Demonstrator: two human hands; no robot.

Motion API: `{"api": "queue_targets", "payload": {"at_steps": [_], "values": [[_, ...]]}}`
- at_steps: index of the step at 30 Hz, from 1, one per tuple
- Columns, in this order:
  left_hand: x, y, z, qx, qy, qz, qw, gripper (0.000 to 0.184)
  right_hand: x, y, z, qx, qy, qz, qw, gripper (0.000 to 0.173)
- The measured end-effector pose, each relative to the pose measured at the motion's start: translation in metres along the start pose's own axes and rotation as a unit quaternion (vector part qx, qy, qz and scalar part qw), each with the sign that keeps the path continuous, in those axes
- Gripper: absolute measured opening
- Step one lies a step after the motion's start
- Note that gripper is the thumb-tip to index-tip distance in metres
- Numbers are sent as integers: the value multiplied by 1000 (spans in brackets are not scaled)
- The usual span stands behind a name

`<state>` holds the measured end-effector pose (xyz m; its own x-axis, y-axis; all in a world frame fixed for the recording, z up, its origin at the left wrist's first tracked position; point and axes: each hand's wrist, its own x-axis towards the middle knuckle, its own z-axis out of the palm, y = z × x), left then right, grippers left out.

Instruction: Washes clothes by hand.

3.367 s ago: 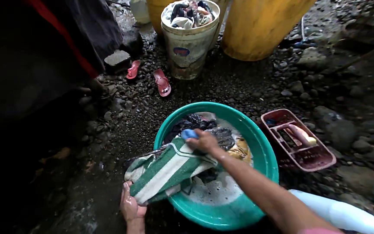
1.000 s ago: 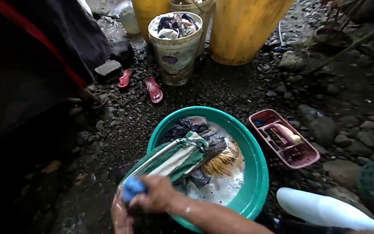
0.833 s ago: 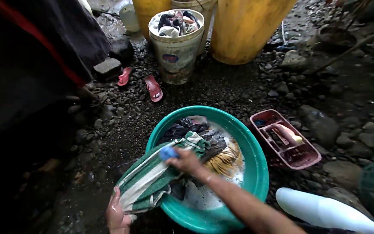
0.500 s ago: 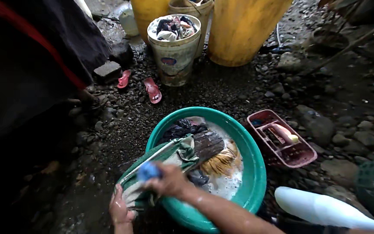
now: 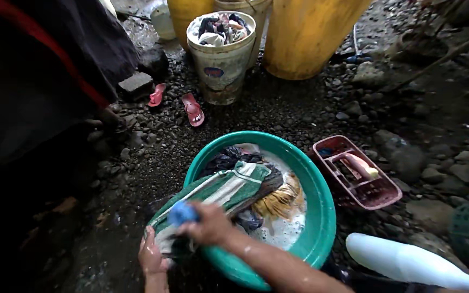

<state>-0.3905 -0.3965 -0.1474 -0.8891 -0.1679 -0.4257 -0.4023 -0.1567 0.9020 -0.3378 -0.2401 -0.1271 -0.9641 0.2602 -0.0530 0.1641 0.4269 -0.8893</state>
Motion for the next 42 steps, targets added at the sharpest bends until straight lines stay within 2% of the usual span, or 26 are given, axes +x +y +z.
{"api": "queue_targets", "payload": {"at_steps": [2, 3, 4, 6, 8, 10, 12, 14, 17, 18, 20, 23, 25, 27, 30, 32, 33, 34, 35, 37, 38, 40, 41, 42], "values": [[-2, 1, -3, -26, -8, -4, 1000, 31, -1, -15, 32, 0, -130, -41, 991, 52], [-5, 5, -5, -21, -19, -20, 999, 32, 2, 0, 26, -22, -140, -13, 990, 53], [-14, 12, -5, -11, -42, -36, 998, 34, 5, 26, 6, -45, -115, 41, 991, 54], [-39, 35, 10, -11, -101, -34, 994, 33, 13, 84, -58, -118, 4, 126, 985, 58], [-62, 64, 30, -35, -204, 18, 978, 37, 6, 127, -120, -190, 65, 226, 953, 58], [-67, 85, 47, -101, -352, 89, 926, 38, 0, 141, -164, -186, 131, 309, 924, 55], [-58, 89, 60, -148, -475, 118, 859, 45, -14, 142, -176, -105, 272, 310, 905, 52], [-47, 62, 64, -149, -495, 65, 854, 47, -33, 146, -160, -23, 387, 303, 871, 52], [-39, 6, 70, -130, -459, -106, 872, 43, -48, 160, -113, 31, 463, 312, 829, 62], [-41, -4, 75, -94, -429, -146, 886, 32, -53, 163, -100, 33, 463, 327, 823, 66], [-47, -8, 83, -10, -341, -200, 919, 29, -60, 166, -93, 41, 453, 341, 823, 67], [-32, 1, 78, -83, -232, -169, 954, 35, -47, 160, -125, 75, 471, 297, 827, 51], [-20, -1, 64, -142, -181, -144, 962, 37, -37, 131, -131, 78, 443, 252, 857, 50], [-16, -6, 59, -182, -135, -147, 963, 36, -18, 80, -103, 85, 358, 166, 915, 47], [-20, -7, 53, -161, -92, -146, 972, 38, 11, -9, -13, 96, 130, 45, 986, 47], [-27, -7, 30, -132, -138, -101, 976, 42, 26, -49, 18, 54, -79, 41, 994, 52], [-27, -2, 28, -137, -108, -117, 978, 41, 32, -47, 19, 12, -144, 48, 988, 55], [-27, 9, 36, -163, -27, -164, 973, 37, 31, -28, 13, -22, -150, 68, 986, 56], [-24, 15, 39, -191, 9, -199, 961, 37, 24, 5, -1, -50, -104, 91, 989, 56], [-16, 15, 45, -219, 17, -210, 953, 39, 13, 78, -47, -108, 53, 122, 985, 56], [-17, 14, 46, -214, 12, -207, 954, 40, 5, 103, -71, -137, 102, 160, 972, 56], [-18, 12, 47, -199, 1, -197, 960, 42, -1, 118, -112, -167, 104, 282, 939, 59], [-18, 11, 47, -189, -7, -192, 963, 41, 1, 111, -120, -168, 101, 311, 930, 59], [-17, 9, 45, -185, -20, -188, 964, 42, 1, 94, -114, -148, 113, 299, 936, 58]]}}
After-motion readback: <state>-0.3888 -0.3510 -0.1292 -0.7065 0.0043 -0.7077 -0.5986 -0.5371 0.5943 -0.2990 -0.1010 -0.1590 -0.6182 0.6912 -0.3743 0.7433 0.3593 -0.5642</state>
